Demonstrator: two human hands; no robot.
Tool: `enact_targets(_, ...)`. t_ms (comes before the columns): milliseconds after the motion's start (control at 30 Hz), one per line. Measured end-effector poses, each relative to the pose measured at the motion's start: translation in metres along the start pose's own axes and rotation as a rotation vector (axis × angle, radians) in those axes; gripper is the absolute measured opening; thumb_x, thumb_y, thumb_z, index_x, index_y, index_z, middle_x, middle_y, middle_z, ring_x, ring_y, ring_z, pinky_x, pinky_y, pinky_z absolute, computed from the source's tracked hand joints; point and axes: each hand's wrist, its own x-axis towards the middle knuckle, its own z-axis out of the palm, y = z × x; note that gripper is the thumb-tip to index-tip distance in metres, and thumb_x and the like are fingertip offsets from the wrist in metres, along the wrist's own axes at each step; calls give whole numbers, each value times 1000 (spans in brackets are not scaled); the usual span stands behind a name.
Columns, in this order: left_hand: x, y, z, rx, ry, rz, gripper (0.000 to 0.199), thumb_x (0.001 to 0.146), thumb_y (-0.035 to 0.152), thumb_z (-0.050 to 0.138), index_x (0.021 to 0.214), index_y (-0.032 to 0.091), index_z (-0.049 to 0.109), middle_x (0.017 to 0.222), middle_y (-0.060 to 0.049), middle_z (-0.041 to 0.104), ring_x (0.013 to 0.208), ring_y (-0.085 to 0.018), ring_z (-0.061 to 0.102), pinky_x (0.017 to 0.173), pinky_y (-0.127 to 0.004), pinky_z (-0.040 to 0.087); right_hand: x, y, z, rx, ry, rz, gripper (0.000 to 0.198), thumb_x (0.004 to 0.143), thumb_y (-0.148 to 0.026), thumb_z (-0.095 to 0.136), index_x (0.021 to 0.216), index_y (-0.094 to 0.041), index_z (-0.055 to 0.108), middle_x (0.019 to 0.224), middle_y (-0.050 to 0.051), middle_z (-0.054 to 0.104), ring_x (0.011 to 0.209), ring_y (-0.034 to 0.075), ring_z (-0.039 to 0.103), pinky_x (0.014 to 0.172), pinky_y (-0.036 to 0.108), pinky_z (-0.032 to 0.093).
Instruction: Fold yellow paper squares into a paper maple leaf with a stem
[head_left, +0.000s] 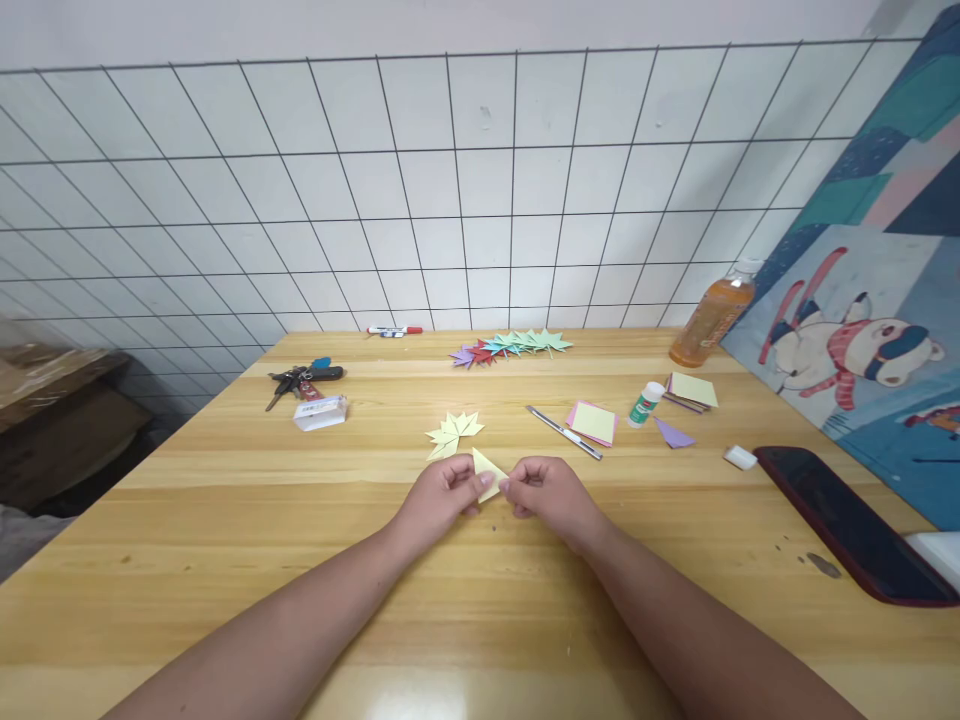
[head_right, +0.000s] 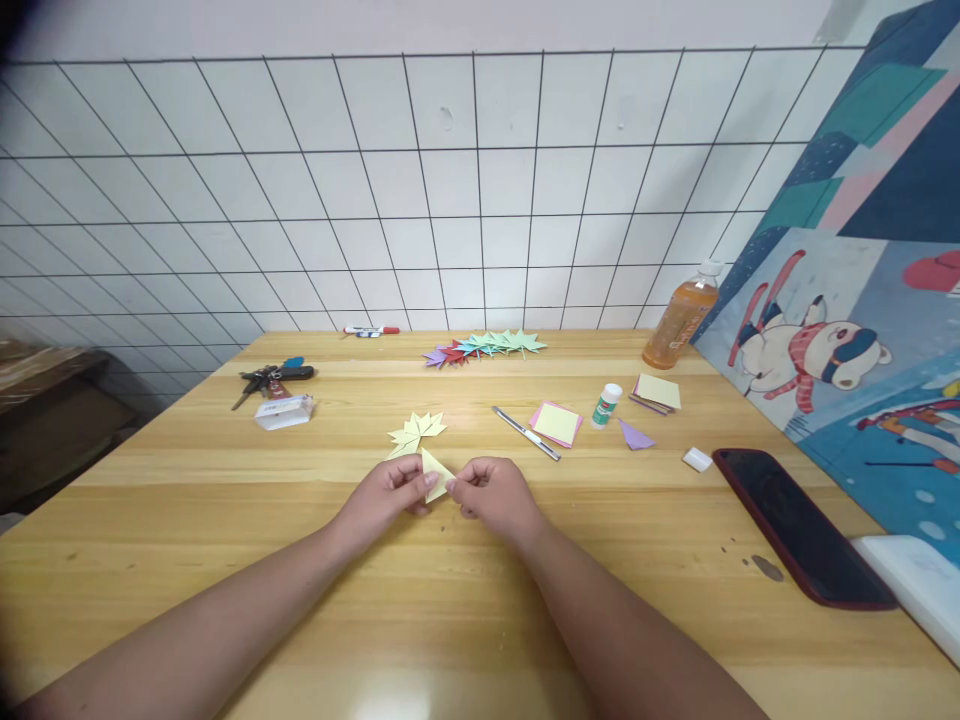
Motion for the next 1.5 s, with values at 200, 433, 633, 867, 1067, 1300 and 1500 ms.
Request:
enact_targets(200,3,-2,-6,-48,99,6,33,71,45,64,64,12,62,58,0,56,56,-11,51,55,-22,43,0,2,1,-8,-27,-2,20,63,-33,67,59,-16,58,53,-4,51,48,8,47,49,22,44)
enact_targets(433,5,-4,-7,-67,107,16,30,71,43,65,75,13,64,67,-4,64,66,-15,58,59,-24,45,4,0,-4,63,21,-3,23,69,-40,61,71,-18,53,60,-4,50,54,9,49,50,22,48)
enact_targets(633,8,-10,-8,-20,87,21,30,74,43,63,71,13,64,61,-2,61,59,-13,55,57,-23,43,5,4,-3,49,1,-19,25,67,-39,63,69,-17,51,58,-4,51,54,10,49,46,21,47)
enact_targets(867,7,-13,-9,67,1,92,30,78,40,58,66,13,63,64,-4,63,58,-12,51,58,-23,39,8,8,-3,47,65,-32,24,79,-45,48,76,-21,43,54,-6,48,51,12,51,42,21,45)
enact_targets(1067,3,-10,-11,66,33,106,31,81,43,53,67,15,55,63,-1,59,57,-12,49,57,-23,37,14,16,-8,-229,140,-229,17,86,-39,41,79,-23,43,53,-7,44,44,10,44,44,21,37)
enact_targets(1300,4,-8,-19,340,182,217,23,80,40,54,85,18,57,82,-4,60,78,-19,54,68,-26,40,11,13,-8,-447,104,-304,15,85,-32,43,75,-22,48,54,-6,41,50,11,40,48,21,29)
enact_targets(1500,6,-11,-12,654,-43,357,29,84,34,49,61,18,56,67,-2,57,70,-16,52,68,-26,38,8,13,-4,-457,61,-312,12,81,-28,48,72,-21,52,54,-6,42,51,11,39,48,21,27)
